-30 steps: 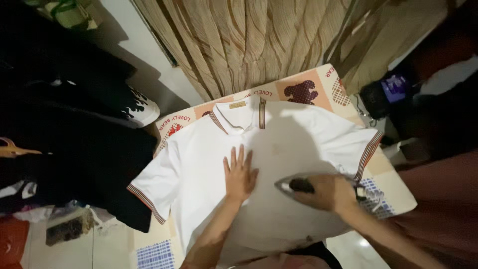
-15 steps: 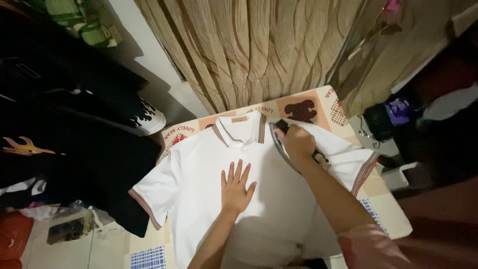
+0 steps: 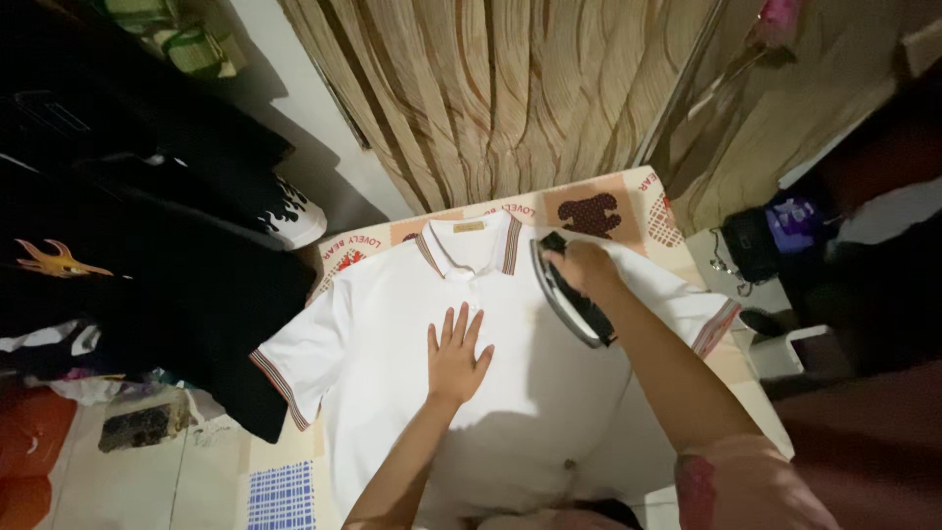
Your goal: The person irons a white polo shirt on an ironing board. They smooth the fabric with one hand while moving the iron with the other, then flip the shirt to iron the other side.
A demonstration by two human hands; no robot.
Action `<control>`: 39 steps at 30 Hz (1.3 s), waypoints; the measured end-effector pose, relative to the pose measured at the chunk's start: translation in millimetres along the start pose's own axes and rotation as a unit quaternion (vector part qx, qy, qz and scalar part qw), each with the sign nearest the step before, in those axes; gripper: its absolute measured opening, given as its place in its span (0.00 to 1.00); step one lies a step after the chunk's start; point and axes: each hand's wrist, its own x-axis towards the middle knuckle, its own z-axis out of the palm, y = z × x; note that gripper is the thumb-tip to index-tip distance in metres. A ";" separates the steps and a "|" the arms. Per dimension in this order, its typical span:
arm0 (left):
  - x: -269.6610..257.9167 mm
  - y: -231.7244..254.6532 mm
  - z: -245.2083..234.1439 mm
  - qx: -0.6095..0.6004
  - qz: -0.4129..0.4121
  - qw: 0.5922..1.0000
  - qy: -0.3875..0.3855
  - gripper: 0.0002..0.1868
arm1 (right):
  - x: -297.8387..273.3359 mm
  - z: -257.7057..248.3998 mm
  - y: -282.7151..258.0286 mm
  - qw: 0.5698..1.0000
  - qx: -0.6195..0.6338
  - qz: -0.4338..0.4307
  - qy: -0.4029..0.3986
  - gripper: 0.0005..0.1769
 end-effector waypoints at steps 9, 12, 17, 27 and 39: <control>-6.8 -5.0 13.1 -0.025 -0.033 0.997 0.066 0.40 | -134.6 35.9 -17.5 0.978 -0.059 -0.198 0.022 0.29; -15.9 -8.2 15.1 -0.007 -0.051 0.997 0.059 0.39 | -142.2 28.6 -30.6 0.984 -0.080 -0.159 -0.012 0.29; -20.1 -11.2 15.8 -0.002 -0.058 0.996 0.072 0.39 | -101.7 11.6 -40.0 0.987 -0.060 -0.127 0.080 0.31; -21.0 -10.7 18.2 -0.011 -0.057 0.995 0.084 0.38 | 4.7 19.7 -20.0 0.984 -0.099 -0.061 0.136 0.41; -28.6 -14.3 26.1 -0.002 -0.054 0.994 0.091 0.38 | -140.6 25.7 -35.5 0.984 -0.076 -0.155 0.035 0.33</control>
